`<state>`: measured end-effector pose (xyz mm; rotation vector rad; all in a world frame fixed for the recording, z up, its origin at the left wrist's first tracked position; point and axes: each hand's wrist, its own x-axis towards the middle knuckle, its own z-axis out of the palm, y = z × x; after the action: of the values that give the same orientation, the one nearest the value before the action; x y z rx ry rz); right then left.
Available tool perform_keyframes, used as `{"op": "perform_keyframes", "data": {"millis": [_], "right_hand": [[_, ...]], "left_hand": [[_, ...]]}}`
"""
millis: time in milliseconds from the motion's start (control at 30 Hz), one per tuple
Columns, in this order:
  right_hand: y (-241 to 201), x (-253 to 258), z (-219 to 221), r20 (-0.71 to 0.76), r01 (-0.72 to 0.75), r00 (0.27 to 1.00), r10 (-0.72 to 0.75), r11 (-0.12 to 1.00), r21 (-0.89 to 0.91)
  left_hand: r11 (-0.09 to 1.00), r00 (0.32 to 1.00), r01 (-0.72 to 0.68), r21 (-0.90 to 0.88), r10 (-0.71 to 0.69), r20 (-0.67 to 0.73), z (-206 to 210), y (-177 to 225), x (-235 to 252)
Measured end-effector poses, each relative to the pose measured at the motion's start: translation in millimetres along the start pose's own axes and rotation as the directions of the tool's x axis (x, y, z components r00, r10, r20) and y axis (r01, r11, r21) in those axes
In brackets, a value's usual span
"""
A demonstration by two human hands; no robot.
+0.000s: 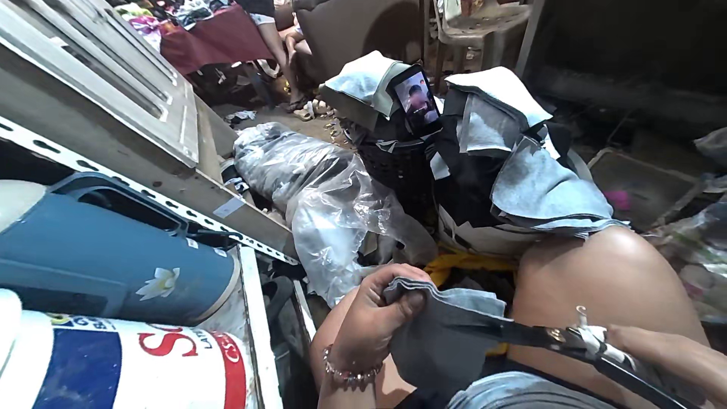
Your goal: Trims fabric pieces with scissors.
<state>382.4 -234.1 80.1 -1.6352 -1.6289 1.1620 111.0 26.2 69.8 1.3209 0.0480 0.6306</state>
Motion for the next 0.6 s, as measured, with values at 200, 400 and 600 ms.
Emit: {"op": "perform_keyframes", "data": {"millis": [200,400,600], "right_hand": [[3,-4,-7,0.021,-0.144,0.99,0.142,0.981,0.134],[19,2,-35,0.025,-0.183,0.981,0.192,0.88,0.437],[22,15,-43,0.047,-0.034,0.999,0.003,0.752,0.659]], "left_hand": [[0.797,0.942,0.333,0.504,-0.306,-0.138,-4,16,13],[0.81,0.911,0.404,0.425,-0.398,-0.108,-32,4,37],[0.872,0.971,0.172,0.458,-0.072,-0.228,-3,31,71]]}}
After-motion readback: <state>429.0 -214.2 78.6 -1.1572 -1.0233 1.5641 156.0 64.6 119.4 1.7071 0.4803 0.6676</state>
